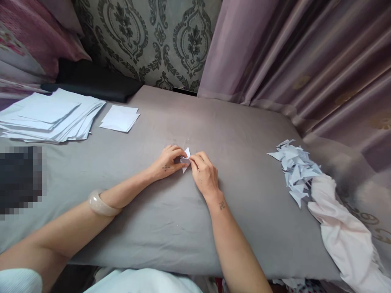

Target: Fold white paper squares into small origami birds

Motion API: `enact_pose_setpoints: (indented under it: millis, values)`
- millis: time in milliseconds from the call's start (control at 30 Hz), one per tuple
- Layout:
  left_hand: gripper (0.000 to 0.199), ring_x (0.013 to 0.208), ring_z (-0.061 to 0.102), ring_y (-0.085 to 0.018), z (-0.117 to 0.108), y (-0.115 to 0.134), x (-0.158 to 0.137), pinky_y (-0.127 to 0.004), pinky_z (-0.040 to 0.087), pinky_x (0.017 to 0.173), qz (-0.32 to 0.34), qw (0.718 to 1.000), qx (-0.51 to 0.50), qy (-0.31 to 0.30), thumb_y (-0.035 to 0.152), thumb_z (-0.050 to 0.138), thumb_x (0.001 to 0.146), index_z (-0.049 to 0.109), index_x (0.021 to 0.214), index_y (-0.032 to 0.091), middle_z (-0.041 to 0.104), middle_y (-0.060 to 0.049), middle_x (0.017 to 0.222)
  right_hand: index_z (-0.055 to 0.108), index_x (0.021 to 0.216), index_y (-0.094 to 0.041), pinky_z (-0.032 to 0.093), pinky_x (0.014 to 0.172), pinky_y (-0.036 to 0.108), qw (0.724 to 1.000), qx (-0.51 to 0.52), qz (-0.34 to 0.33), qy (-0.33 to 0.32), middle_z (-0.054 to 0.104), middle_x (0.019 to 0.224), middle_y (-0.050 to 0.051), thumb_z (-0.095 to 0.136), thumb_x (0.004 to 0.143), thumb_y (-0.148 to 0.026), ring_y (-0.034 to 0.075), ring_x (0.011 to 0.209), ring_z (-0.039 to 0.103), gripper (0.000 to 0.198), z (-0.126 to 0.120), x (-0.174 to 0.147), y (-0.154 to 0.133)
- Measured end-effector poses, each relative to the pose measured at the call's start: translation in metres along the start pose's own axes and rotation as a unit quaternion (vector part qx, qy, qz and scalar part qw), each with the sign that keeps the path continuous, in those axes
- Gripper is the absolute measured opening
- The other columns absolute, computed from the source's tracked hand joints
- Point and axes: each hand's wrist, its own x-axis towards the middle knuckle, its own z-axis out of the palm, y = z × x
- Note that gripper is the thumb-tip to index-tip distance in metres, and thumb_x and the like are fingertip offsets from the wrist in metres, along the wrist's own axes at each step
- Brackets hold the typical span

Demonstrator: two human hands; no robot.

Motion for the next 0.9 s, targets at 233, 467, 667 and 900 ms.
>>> enact_pose_setpoints:
  millis: [233,467,667,900]
  values:
    - [0.006,0.079,0.053,-0.02,-0.003,-0.001,-0.002,-0.035,0.039,0.075,-0.042,0.989,0.135,0.038,0.02,0.052,0.087,0.056,0.082,0.019,0.063,-0.004,0.077,0.064,0.107,-0.021,0.048,0.071,0.028,0.995,0.061,0.038,0.064,0.064,0.098,0.006,0.049,0.089,-0.021,0.014,0.071,0.06,0.024,0.003,0.0,0.007]
    - [0.029,0.084,0.051,-0.021,-0.012,0.008,-0.005,-0.035,0.043,0.08,-0.086,0.989,0.063,0.101,0.029,0.064,0.075,0.051,0.099,0.019,0.06,-0.004,0.088,0.064,0.106,-0.021,0.049,0.074,0.031,0.996,0.051,0.064,0.035,0.065,0.102,0.007,0.046,0.088,-0.023,0.015,0.073,0.061,0.025,0.002,0.0,0.003]
    - [0.031,0.098,0.051,-0.024,-0.016,-0.01,-0.002,-0.038,0.041,0.092,-0.092,0.988,0.062,0.107,0.007,0.047,0.073,0.061,0.097,0.02,0.064,-0.006,0.102,0.065,0.103,-0.022,0.048,0.075,0.032,0.996,0.042,0.07,0.017,0.066,0.101,0.007,0.045,0.088,-0.023,0.017,0.078,0.062,0.025,0.003,-0.002,0.003]
    - [0.02,0.079,0.058,-0.023,-0.011,-0.006,-0.005,-0.037,0.044,0.079,-0.118,0.987,0.1,0.046,0.02,0.05,0.084,0.066,0.096,0.016,0.065,-0.007,0.078,0.065,0.101,-0.023,0.047,0.07,0.03,0.997,0.03,0.069,-0.006,0.066,0.098,0.004,0.049,0.087,-0.023,0.015,0.072,0.06,0.022,0.001,-0.002,-0.004]
